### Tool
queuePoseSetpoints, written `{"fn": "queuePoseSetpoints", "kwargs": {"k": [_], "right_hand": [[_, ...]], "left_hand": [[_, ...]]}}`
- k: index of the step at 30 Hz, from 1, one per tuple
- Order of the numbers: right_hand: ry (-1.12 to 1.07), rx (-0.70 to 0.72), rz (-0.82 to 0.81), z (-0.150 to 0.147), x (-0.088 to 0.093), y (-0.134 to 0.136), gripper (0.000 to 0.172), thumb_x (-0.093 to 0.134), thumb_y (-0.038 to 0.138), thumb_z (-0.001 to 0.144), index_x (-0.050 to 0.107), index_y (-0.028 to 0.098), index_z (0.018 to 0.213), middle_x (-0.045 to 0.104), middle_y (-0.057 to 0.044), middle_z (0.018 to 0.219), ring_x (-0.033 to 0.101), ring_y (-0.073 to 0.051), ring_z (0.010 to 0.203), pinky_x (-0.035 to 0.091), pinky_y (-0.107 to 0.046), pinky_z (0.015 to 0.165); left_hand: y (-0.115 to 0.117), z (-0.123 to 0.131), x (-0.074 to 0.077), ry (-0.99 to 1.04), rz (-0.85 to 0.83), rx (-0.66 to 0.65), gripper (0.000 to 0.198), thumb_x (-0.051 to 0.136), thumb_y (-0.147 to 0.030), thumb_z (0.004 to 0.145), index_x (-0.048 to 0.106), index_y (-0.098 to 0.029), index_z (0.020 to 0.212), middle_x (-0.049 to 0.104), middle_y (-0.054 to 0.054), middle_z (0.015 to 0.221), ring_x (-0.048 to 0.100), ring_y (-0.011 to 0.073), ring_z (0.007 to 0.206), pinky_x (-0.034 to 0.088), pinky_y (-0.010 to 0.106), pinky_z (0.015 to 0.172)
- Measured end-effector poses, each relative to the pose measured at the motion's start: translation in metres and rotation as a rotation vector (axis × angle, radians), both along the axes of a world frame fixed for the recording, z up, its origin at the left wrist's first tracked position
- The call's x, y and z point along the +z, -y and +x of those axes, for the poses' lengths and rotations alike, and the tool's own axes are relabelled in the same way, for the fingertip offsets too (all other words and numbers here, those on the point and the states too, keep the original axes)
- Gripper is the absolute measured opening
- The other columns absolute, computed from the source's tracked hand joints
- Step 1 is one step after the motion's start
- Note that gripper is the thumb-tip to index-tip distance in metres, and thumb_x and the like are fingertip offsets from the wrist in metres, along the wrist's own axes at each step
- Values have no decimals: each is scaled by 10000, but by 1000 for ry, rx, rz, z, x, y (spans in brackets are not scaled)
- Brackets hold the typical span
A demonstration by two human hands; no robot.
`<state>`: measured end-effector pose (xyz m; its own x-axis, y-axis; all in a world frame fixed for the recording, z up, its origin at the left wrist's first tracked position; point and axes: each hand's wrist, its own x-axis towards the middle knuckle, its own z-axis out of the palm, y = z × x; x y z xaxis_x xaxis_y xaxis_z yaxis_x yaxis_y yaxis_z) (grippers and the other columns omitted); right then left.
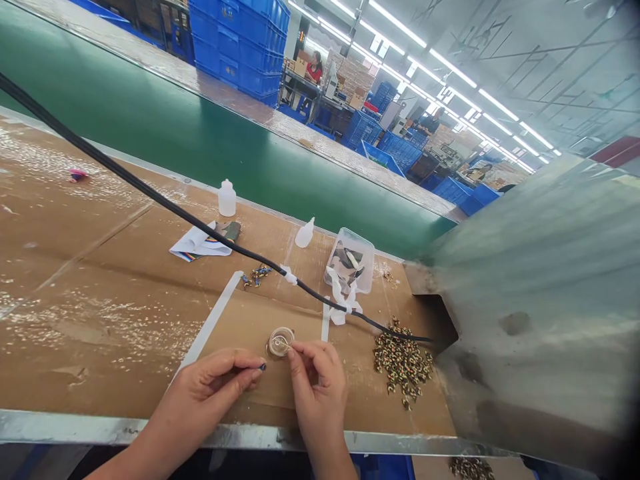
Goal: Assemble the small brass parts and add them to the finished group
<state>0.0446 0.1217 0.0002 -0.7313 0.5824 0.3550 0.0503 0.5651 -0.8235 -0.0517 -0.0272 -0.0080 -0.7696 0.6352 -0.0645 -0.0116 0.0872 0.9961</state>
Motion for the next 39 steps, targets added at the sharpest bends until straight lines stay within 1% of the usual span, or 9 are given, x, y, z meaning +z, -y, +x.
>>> {"fn": "queuePoseSetpoints", "kwargs": {"k": [4,9,12,15,19,22,28,36,39], "right_hand": [[23,-7,54,0,2,0,129,586,210,919,714,199,911,651,-50,848,623,-154,748,498,-232,633],[54,-21,94,0,4,-1,141,552,218,939,683,194,894,636,-48,854,606,-158,769,486,-243,662],[77,1,113,-1,4,-2,147,541,216,942,669,195,875,634,-44,841,601,-164,775,474,-252,675],[60,-23,93,-1,5,-4,160,534,227,945,650,193,840,627,-37,813,586,-164,753,459,-251,659],[7,-78,11,6,11,-6,167,533,253,947,624,192,822,601,-22,785,557,-149,703,446,-240,634],[4,-58,-26,11,18,-3,169,540,250,943,620,193,806,595,-17,772,557,-148,703,446,-241,639],[-11,-8,25,12,26,6,167,544,222,933,621,200,786,598,-6,726,557,-146,657,439,-245,613],[-2,19,76,10,28,10,133,546,196,932,623,208,824,602,-5,752,565,-144,686,445,-244,620],[1,42,115,13,29,13,120,541,175,931,622,210,849,607,-12,774,573,-150,725,456,-254,647]], "left_hand": [[0,2,-6,51,-12,19,187,703,-371,770,752,-220,869,746,38,828,706,201,748,591,252,716],[1,4,-15,98,-20,45,269,687,-433,791,706,-200,924,731,51,851,708,210,759,593,273,732],[2,4,-18,95,-24,44,270,684,-430,800,690,-201,942,723,49,859,701,205,768,588,275,744],[3,4,-20,96,-26,39,255,676,-418,809,685,-203,947,719,46,864,695,203,768,585,283,753],[3,5,-21,96,-28,36,264,658,-424,818,678,-200,957,715,49,863,692,203,763,584,290,749],[3,5,-18,89,-38,49,274,660,-430,813,676,-196,956,714,49,854,691,200,757,582,285,741],[1,5,-12,89,-47,61,253,664,-423,799,680,-201,919,718,32,810,695,193,726,574,262,706],[4,6,-18,87,-41,45,241,659,-406,813,669,-206,946,717,35,880,693,193,776,576,267,752],[3,6,-19,90,-42,44,241,658,-405,815,667,-207,953,718,34,886,694,195,793,577,268,765]]}}
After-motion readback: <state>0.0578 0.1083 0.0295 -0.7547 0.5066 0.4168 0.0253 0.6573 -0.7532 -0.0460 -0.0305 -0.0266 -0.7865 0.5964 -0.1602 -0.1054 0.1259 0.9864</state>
